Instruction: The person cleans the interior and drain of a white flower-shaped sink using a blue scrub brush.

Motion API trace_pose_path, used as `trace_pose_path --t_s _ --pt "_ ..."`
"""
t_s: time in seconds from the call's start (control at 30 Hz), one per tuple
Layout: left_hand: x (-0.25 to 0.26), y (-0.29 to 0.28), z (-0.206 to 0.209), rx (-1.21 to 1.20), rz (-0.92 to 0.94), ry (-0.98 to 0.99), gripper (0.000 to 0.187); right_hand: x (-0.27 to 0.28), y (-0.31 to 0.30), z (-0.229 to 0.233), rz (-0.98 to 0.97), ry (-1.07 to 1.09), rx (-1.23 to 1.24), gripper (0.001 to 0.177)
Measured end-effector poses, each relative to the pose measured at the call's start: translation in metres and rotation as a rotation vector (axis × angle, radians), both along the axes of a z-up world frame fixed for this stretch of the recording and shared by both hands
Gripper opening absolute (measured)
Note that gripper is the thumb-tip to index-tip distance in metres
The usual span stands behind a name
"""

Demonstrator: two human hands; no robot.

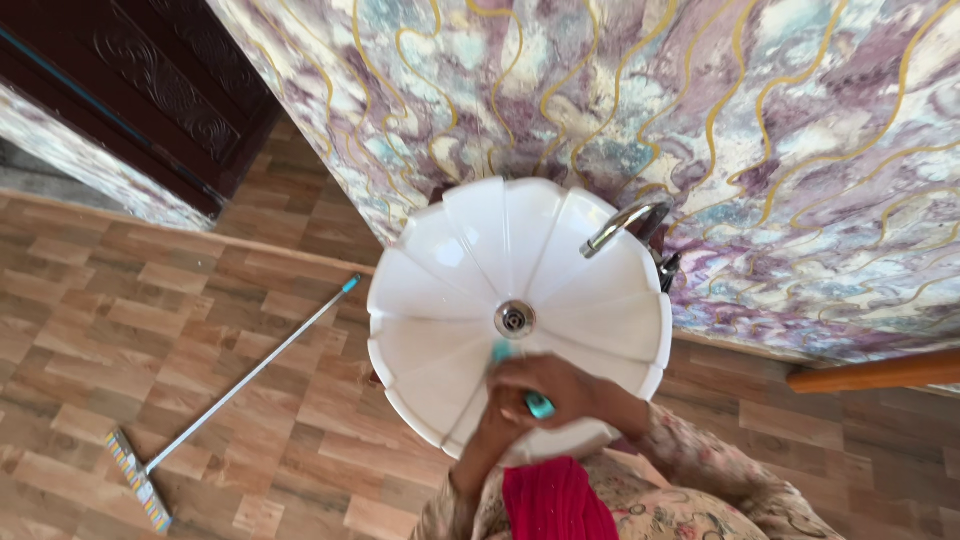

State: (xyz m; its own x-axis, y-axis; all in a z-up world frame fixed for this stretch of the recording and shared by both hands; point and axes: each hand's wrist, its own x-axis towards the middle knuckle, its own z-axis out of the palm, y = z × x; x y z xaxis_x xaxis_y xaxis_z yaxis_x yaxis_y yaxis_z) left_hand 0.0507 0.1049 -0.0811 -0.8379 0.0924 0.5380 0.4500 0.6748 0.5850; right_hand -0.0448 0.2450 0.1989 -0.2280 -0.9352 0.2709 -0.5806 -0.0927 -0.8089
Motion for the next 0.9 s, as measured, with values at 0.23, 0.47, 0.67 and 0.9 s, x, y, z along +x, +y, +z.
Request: trace_pose_path --t_s 0.23,0.47,0.67,0.9 --pt "0.034 -0.008 0.042 0.044 -0.043 -0.295 0.044 0.04 -0.009 -0.02 -0.07 0.101 -0.13 0.036" --pt "0.04 -0.004 0.046 0.065 -0.123 -0.341 0.042 0.047 -0.005 -0.027 -0.008 0.241 0.056 0.058" --pt "0.051 -0.017 0.02 -0.029 -0.099 -0.165 0.041 0.041 -0.031 -0.045 -0.043 0.192 -0.276 0.068" --pt "0.04 -0.015 -0.001 -0.202 -0.103 -0.12 0.035 -0.001 -0.017 -0.024 0.099 -0.039 -0.17 0.068"
